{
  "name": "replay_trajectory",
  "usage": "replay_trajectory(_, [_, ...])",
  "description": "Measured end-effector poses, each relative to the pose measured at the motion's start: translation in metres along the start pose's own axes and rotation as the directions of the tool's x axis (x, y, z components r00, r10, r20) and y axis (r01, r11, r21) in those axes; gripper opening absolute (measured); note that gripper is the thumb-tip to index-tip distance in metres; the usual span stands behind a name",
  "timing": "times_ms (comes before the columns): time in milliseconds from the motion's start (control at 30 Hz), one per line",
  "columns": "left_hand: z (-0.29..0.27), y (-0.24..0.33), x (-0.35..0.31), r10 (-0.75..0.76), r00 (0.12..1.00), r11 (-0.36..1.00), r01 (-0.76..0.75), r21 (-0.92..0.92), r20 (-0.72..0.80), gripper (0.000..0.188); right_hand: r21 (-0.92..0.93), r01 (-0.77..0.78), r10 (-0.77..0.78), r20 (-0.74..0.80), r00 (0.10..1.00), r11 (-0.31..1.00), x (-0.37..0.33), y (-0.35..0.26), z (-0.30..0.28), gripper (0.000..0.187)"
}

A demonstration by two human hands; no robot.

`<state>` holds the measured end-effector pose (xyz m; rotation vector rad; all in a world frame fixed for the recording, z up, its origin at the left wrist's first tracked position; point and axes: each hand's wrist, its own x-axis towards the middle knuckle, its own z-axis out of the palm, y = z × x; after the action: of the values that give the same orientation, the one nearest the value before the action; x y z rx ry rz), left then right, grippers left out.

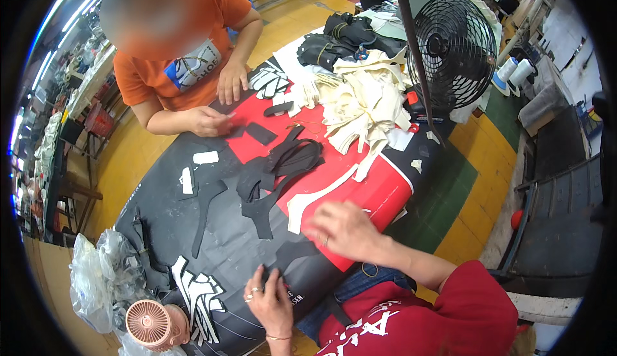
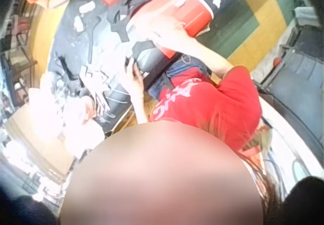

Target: The person assembles gloves by hand at a workbench, repeatedly picking up black and white fabric pieces, aligning and folding them, and placing them into piles. The person handles multiple glove components one at a time and organizes them on the table.

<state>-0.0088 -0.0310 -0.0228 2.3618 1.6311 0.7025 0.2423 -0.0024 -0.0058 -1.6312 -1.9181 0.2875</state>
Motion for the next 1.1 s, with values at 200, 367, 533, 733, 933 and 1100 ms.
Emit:
replay_trajectory(200, [-0.018, -0.023, -0.016, -0.125, 0.991, 0.989, 0.128, 0.072, -0.037, 0.026, -0.334, -0.374, 0.165, -0.515, 0.841, 0.865, 0.078, 0.111, -0.058, 0.037])
replay_trajectory(367, [-0.004, -0.016, -0.020, -0.150, 0.987, 0.986, 0.154, 0.067, -0.063, 0.028, -0.484, -0.531, 0.268, -0.511, 0.817, 0.696, 0.115, 0.158, -0.082, 0.052])
replay_trajectory(533, [-0.005, -0.011, -0.016, -0.153, 0.986, 0.986, 0.157, 0.049, -0.070, 0.026, -0.312, -0.550, 0.334, -0.537, 0.775, 0.775, 0.122, 0.160, -0.094, 0.046])
replay_trajectory(733, [-0.016, 0.014, 0.006, -0.122, 0.990, 0.992, 0.123, 0.000, -0.073, 0.038, -0.212, -0.469, 0.295, -0.544, 0.786, 0.857, 0.114, 0.159, -0.090, 0.030])
replay_trajectory(933, [0.009, 0.076, 0.128, 0.405, 0.913, 0.862, -0.369, -0.348, 0.035, 0.052, -0.095, -0.327, 0.210, -0.594, 0.777, 0.940, 0.112, 0.149, -0.100, 0.028])
replay_trajectory(1100, [0.103, 0.159, 0.250, 0.555, 0.819, 0.775, -0.447, -0.447, 0.146, 0.065, 0.017, -0.352, 0.299, -0.570, 0.765, 0.936, 0.114, 0.144, -0.109, 0.029])
